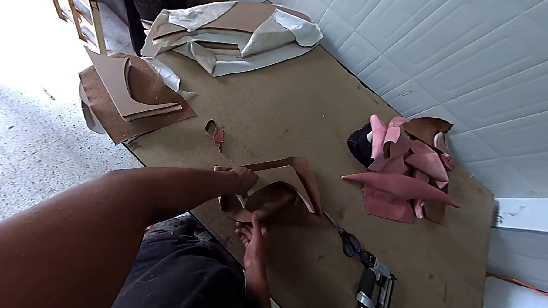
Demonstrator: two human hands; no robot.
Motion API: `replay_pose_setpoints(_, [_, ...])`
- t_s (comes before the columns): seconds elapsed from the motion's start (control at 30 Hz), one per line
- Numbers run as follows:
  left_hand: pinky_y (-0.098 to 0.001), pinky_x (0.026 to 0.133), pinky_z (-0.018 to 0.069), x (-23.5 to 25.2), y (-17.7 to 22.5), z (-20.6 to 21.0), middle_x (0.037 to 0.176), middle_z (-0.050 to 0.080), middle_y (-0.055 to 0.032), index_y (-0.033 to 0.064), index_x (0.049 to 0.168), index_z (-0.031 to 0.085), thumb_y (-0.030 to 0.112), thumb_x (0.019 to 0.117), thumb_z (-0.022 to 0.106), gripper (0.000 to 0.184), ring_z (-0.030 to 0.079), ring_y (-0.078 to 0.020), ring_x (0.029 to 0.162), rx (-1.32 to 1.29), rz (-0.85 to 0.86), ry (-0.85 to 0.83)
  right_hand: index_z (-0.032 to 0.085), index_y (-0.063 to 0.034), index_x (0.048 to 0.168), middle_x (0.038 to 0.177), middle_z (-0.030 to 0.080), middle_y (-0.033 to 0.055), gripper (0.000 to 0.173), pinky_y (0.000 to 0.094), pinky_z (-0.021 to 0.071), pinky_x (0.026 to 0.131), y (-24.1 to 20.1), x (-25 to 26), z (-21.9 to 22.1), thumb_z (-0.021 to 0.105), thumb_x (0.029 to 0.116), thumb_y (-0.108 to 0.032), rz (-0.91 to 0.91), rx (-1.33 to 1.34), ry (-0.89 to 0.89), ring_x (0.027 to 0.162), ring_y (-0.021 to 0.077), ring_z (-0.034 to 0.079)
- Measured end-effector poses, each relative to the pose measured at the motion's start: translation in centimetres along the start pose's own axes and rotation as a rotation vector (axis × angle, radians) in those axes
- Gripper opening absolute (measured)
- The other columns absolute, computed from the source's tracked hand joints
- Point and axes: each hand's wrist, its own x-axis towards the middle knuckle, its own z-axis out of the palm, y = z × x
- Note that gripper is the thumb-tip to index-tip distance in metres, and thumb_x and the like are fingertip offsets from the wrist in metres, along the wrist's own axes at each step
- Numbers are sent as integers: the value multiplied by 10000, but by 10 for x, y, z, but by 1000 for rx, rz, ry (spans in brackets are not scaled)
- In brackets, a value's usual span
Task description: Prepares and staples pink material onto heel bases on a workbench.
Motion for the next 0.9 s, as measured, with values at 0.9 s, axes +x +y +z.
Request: replay_pose_setpoints(0.9, [-530,914,564,2,-10,-3,1104,672,-81,142,1150,662,435,758,889,539,668,-280,1036,-99,58,22,717,2,1047,876,769,152,380,261,411,363,7,16,17,464,1110,-275,166,-39,-97,464,171,606])
